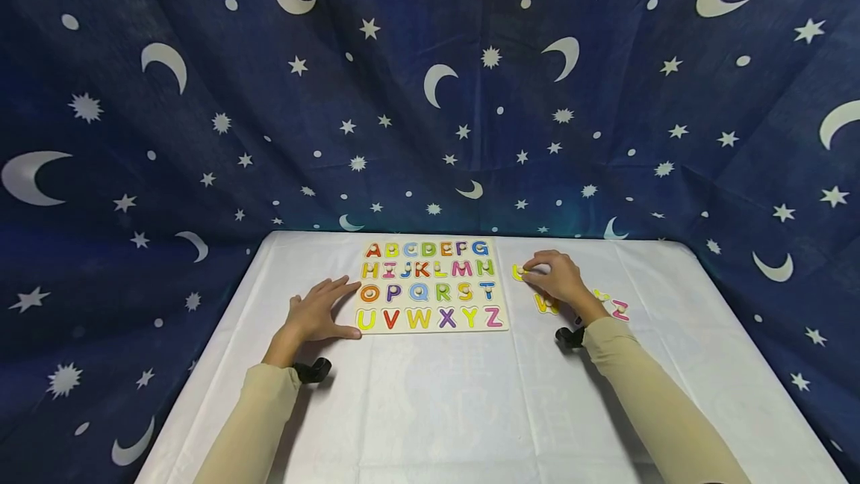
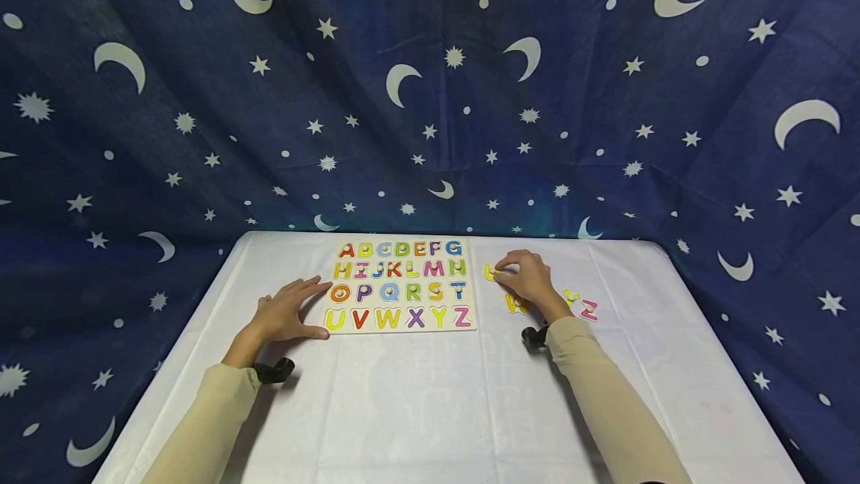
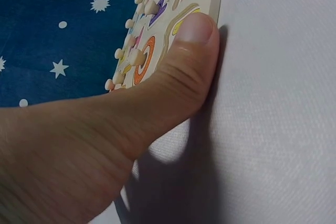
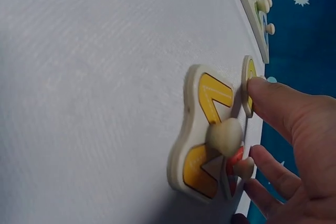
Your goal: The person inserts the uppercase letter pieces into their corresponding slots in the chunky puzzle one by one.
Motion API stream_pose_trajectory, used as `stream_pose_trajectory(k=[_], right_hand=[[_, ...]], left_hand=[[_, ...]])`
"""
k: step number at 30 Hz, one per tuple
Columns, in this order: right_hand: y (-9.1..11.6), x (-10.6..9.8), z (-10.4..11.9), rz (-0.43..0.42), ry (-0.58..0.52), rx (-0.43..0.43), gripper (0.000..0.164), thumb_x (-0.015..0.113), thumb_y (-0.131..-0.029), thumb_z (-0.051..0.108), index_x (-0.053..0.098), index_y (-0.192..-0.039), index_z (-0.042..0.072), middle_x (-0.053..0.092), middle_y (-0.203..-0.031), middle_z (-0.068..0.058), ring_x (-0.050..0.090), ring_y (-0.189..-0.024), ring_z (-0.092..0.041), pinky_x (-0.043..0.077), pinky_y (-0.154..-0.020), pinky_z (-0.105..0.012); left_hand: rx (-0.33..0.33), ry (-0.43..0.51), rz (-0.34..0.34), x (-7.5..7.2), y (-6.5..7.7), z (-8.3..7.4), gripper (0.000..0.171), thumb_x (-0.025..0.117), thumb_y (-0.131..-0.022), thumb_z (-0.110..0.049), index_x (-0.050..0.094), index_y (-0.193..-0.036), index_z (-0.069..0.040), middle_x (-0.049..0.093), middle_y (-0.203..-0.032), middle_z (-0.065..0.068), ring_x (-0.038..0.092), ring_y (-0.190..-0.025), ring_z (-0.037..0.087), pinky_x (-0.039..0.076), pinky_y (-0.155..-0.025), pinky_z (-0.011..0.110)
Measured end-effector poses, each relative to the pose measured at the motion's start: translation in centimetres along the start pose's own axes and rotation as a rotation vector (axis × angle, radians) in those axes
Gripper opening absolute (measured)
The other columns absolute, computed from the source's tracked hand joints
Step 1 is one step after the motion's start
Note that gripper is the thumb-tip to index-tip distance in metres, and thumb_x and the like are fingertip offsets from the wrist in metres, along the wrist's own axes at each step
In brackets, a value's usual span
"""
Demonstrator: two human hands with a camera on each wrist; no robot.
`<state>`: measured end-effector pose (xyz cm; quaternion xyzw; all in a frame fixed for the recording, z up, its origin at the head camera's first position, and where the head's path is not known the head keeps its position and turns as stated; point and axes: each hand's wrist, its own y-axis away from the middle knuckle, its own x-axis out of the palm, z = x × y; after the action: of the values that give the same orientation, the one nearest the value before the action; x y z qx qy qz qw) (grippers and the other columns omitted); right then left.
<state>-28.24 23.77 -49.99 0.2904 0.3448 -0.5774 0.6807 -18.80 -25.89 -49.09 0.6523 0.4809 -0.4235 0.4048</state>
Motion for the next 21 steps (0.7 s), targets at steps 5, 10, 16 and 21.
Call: stream_pose_trajectory(k=[5,10,16,21], right_hand=[[-0.2,0.3,0.1,-0.027,-0.002,0.005,0.020,0.080,-0.090,0.025,0.081,-0.104,0.010,0.057,-0.144,-0.021,0.041,-0.137,-0.049,0.024,-0.106,-0.075],[-0.4,0.5,0.3,-0.034,0.002,0.005,0.019,0.080,-0.090,0.025,0.081,-0.103,0.011,0.057,-0.143,-0.021,0.041,-0.135,-0.050,0.027,-0.103,-0.074],[-0.4,0.4,0.6,-0.031,0.013,0.006,0.020,0.079,-0.090,0.025,0.081,-0.104,0.011,0.057,-0.142,-0.022,0.040,-0.135,-0.051,0.027,-0.101,-0.074],[-0.5,0.3,1.4,-0.054,-0.020,-0.015,0.018,0.079,-0.091,0.024,0.080,-0.102,0.010,0.058,-0.141,-0.022,0.042,-0.133,-0.050,0.027,-0.101,-0.074]], left_hand=[[-0.008,0.012,0.005,0.1,0.1,0.0,0.111,0.088,-0.064,-0.068,0.045,-0.157,-0.024,0.035,-0.165,0.012,0.027,-0.151,0.043,0.017,-0.103,0.088],[-0.010,0.021,0.004,0.1,0.1,0.0,0.111,0.088,-0.064,-0.068,0.045,-0.156,-0.025,0.035,-0.165,0.012,0.026,-0.151,0.043,0.016,-0.104,0.087],[-0.005,0.020,0.004,0.0,0.1,0.1,0.110,0.088,-0.065,-0.068,0.045,-0.156,-0.024,0.035,-0.165,0.012,0.026,-0.152,0.042,0.016,-0.105,0.087],[-0.003,0.059,0.012,-0.1,0.1,0.0,0.110,0.089,-0.066,-0.064,0.045,-0.157,-0.022,0.034,-0.165,0.013,0.024,-0.152,0.043,0.010,-0.108,0.086]])
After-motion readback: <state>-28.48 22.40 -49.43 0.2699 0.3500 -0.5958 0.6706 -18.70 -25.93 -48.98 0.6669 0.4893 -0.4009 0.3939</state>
